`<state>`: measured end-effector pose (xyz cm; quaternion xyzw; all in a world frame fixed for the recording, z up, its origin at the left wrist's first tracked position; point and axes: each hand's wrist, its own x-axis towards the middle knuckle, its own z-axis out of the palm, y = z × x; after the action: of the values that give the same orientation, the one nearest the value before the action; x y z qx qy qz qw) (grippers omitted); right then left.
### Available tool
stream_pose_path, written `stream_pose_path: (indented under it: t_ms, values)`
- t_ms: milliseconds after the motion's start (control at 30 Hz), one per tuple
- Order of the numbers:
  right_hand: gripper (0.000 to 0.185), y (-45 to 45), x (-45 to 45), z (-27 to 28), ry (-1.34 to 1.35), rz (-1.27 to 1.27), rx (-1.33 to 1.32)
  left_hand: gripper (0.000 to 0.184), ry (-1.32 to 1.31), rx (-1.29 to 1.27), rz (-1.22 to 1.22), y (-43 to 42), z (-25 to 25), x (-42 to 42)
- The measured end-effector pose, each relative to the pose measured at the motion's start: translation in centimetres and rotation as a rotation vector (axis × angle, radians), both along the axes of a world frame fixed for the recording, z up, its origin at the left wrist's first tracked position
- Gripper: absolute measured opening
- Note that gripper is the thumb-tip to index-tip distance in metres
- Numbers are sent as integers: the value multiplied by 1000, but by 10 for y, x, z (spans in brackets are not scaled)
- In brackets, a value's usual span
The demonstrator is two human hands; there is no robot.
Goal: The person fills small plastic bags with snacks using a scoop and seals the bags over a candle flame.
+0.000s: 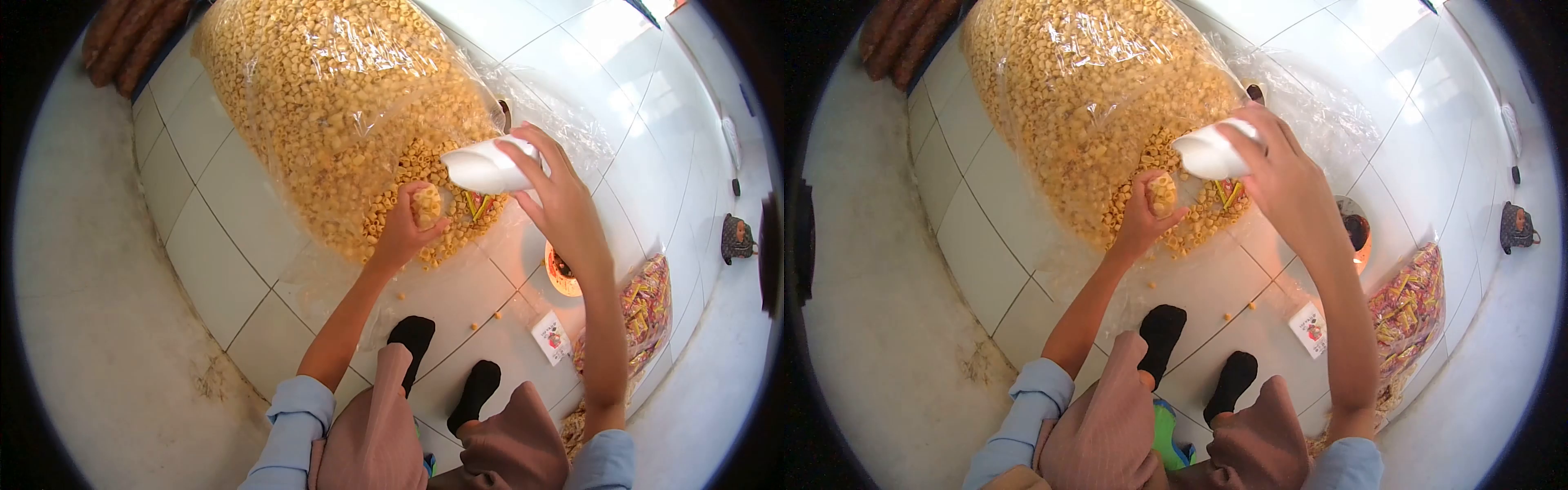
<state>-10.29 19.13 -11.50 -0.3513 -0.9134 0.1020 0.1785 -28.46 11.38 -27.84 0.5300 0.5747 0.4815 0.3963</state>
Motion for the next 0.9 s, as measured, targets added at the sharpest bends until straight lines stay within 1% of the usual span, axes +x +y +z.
stream_pose_path:
  t_ms: [33,100,133,167,200,233,267,300,333,367,400,433,467,500,567,600,633,667,733,800,833,900]
  values:
    - [50,4,4,-18,84,-104,-56,58,0,1,1,-1,-3,-2]
    - [53,9,12,-92,237,-245,-197,64,-52,-129,-65,-3,-5,-7]
    - [53,6,13,-126,252,-276,-231,64,-48,-124,-64,-2,-6,-9]
    - [54,1,13,-153,267,-309,-269,63,-89,-61,-93,-3,-8,-10]
    - [54,-2,9,-171,269,-311,-278,61,-132,-6,-124,-6,-9,-11]
    - [51,-7,2,-184,354,-343,-368,61,-131,-19,-128,-9,-11,-12]
    - [48,-12,-3,-194,439,-374,-456,59,-193,-44,-148,-9,-11,-13]
    - [48,-13,-10,-183,441,-376,-457,57,-255,-60,-165,-8,-10,-14]
    - [46,-13,-18,-159,404,-319,-283,57,-255,-58,-165,-6,-8,-13]
    - [43,-13,-23,-138,365,-261,-109,53,-292,-110,-162,-4,-3,-12]
    - [43,-15,-27,-123,366,-259,-106,49,-329,-161,-159,-3,3,-12]
    - [40,-15,-29,-108,446,-103,-275,49,-327,-152,-159,-1,12,-12]
    - [37,-14,-31,-99,521,58,-440,48,-217,-176,-172,1,22,-13]
    - [37,-13,-33,-94,523,63,-428,46,-105,-199,-185,3,32,-13]
    - [25,-12,-34,-84,469,89,-499,47,-67,-166,-187,8,48,-12]
    - [25,-11,-33,-78,470,91,-484,48,-34,-146,-186,10,55,-11]
    - [19,-11,-32,-71,483,69,-529,48,-32,-132,-189,11,61,-10]
    - [14,-12,-29,-62,495,45,-573,51,-155,-85,-192,13,65,-8]
    - [13,-17,-27,-37,534,7,-517,54,-277,-20,-212,15,79,-3]
    - [12,-22,-21,-4,574,-25,-447,59,-321,143,-278,15,99,2]
    - [10,-25,-16,15,580,-17,-380,59,-316,173,-291,13,110,5]
    - [9,-36,-7,56,586,-5,-277,50,-341,130,-306,8,136,11]
